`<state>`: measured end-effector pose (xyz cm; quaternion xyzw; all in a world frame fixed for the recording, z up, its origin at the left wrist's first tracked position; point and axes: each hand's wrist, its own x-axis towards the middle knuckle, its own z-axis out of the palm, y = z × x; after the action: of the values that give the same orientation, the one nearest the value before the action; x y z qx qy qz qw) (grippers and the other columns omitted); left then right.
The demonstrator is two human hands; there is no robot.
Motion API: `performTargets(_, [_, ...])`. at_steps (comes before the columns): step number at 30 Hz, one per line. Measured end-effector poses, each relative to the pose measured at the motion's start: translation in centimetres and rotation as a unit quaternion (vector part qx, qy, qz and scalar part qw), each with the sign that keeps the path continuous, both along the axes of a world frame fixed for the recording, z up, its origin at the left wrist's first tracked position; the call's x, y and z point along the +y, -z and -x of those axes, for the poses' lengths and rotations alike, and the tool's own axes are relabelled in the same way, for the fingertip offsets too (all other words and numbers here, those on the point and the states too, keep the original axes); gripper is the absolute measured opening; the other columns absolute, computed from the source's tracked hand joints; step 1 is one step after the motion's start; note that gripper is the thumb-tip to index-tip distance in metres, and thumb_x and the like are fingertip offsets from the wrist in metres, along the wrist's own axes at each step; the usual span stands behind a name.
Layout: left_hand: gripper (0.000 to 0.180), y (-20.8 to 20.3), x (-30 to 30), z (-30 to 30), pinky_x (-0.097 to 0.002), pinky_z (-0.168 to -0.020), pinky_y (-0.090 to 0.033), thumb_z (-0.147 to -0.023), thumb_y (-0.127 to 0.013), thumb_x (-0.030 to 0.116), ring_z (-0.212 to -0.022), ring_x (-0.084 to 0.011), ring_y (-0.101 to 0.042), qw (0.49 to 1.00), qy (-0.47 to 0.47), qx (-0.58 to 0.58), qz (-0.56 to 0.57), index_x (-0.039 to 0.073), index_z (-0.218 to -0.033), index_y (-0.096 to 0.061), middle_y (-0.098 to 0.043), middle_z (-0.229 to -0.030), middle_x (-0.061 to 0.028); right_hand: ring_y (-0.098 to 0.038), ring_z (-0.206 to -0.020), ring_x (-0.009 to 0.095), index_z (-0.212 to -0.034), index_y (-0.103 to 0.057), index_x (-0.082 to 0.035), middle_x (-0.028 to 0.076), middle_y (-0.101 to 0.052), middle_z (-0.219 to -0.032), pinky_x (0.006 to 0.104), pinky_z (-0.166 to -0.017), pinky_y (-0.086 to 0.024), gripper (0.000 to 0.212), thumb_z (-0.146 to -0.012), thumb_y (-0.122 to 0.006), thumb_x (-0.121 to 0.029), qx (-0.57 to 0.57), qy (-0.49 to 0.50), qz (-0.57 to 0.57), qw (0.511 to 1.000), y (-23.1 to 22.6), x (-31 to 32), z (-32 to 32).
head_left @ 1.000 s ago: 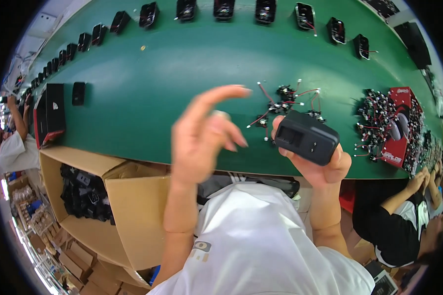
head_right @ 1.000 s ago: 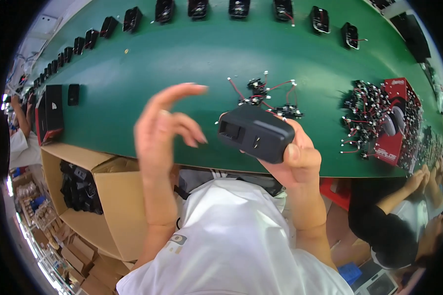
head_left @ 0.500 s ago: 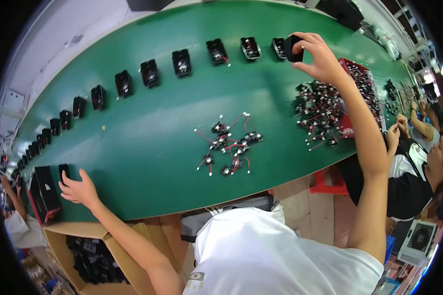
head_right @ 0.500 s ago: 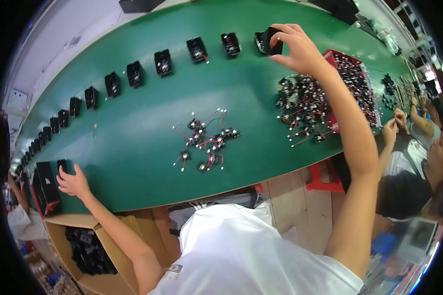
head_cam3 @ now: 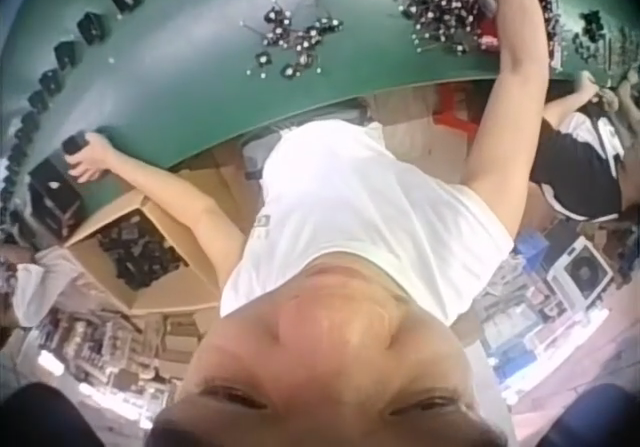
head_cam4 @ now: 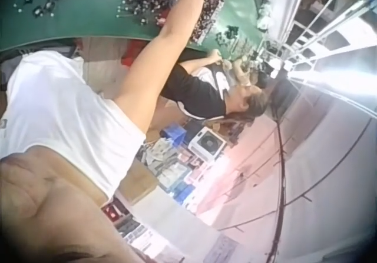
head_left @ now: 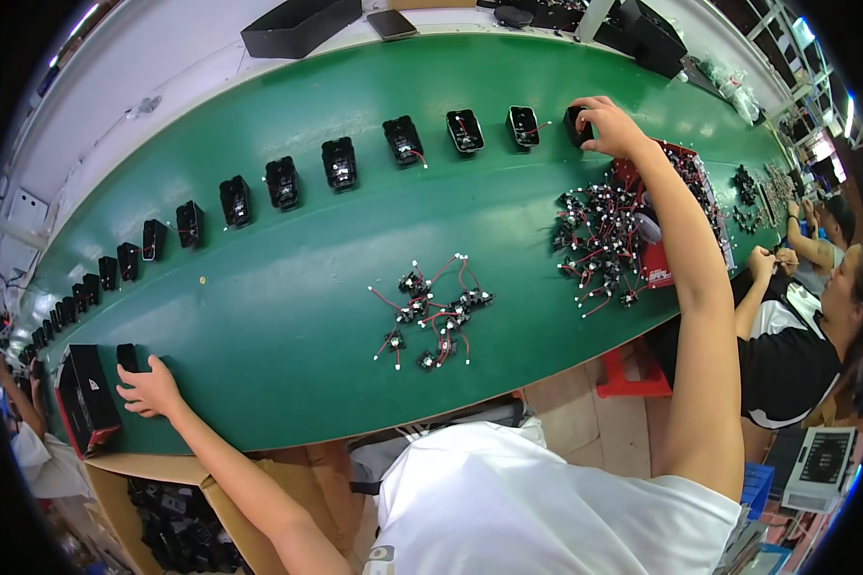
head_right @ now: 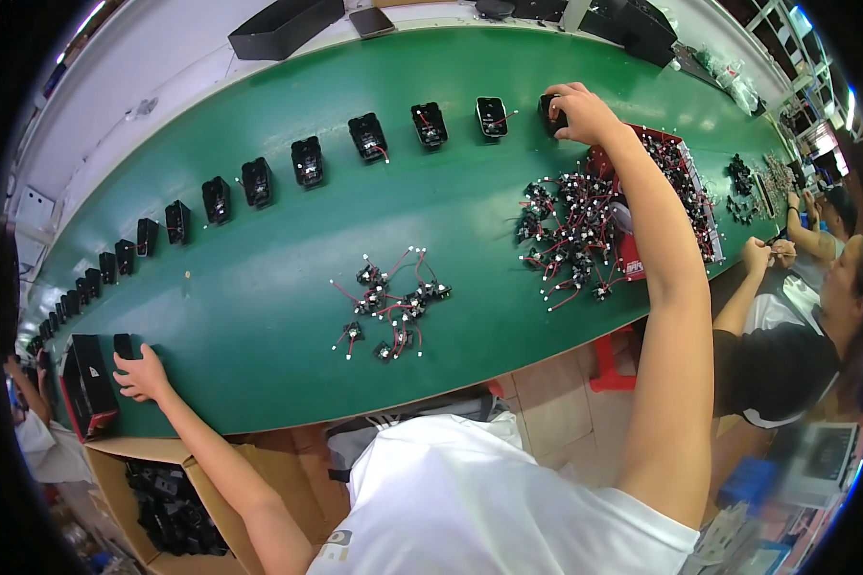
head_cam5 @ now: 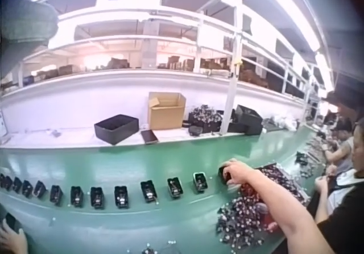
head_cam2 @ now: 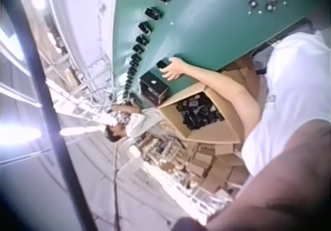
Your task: The person assembles small electronic components into plastic housings by hand, connecting wires to the components and enclosing them within the housings.
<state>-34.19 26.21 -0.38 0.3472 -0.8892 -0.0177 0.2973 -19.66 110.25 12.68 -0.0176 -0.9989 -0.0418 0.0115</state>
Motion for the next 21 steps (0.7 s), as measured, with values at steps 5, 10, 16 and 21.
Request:
performTargets(5, [0.073,-1.0,2.4,-0.2,-0.0604,-0.107,-0.031,-0.082,-0.067,0.040,-0.139,-0.0468,-0.024,0.997,0.071,0.009,-0.019,0.024,-0.146,-0.036,-0.025,-0.154,-0.0202,-0.039,-0.133,0.035,-0.097,-0.071,-0.008,0.009,-0.047,-0.143,0.0428,-0.111,-0.037,0.039,-0.062,-0.085,-0.016,-0.006,0.033,-0.034,0.999,-0.8,0.4,-1.0])
performTargets(10, [0.074,-2.0,2.7,0.5,-0.0557,-0.109,-0.032,-0.074,-0.070,0.038,-0.130,-0.0490,-0.037,0.987,0.111,0.092,0.063,0.018,-0.141,-0.043,-0.036,-0.144,-0.0263,-0.042,-0.132,0.034,-0.103,-0.069,-0.004,0.012,-0.048,-0.142,0.0431,-0.109,-0.037,0.034,-0.071,-0.078,-0.013,0.118,0.041,-0.045,0.991,-4.3,-2.8,-2.3])
performTargets(16, [0.069,-5.2,4.3,2.4,-0.0540,-0.107,-0.035,-0.079,-0.063,0.047,-0.135,-0.0445,-0.033,0.996,0.048,-0.073,-0.034,0.025,-0.142,-0.045,-0.030,-0.154,-0.0150,-0.068,-0.079,0.023,-0.097,-0.066,-0.002,0.011,-0.069,-0.090,0.0325,-0.067,-0.053,0.020,-0.079,-0.073,-0.008,0.028,-0.092,0.249,0.964,-5.0,-20.8,-8.2])
performTargets(21, [0.048,-2.0,3.3,1.8,-0.0440,-0.098,-0.045,-0.082,-0.062,0.037,-0.121,-0.0331,-0.052,0.985,0.172,-0.014,-0.006,0.010,-0.122,-0.059,-0.039,-0.144,-0.0145,-0.067,-0.070,0.017,-0.092,-0.063,-0.003,0.008,-0.067,-0.086,0.0288,-0.057,-0.051,0.022,-0.078,-0.077,-0.012,-0.005,-0.013,0.347,0.938,-0.7,-26.2,-10.3])
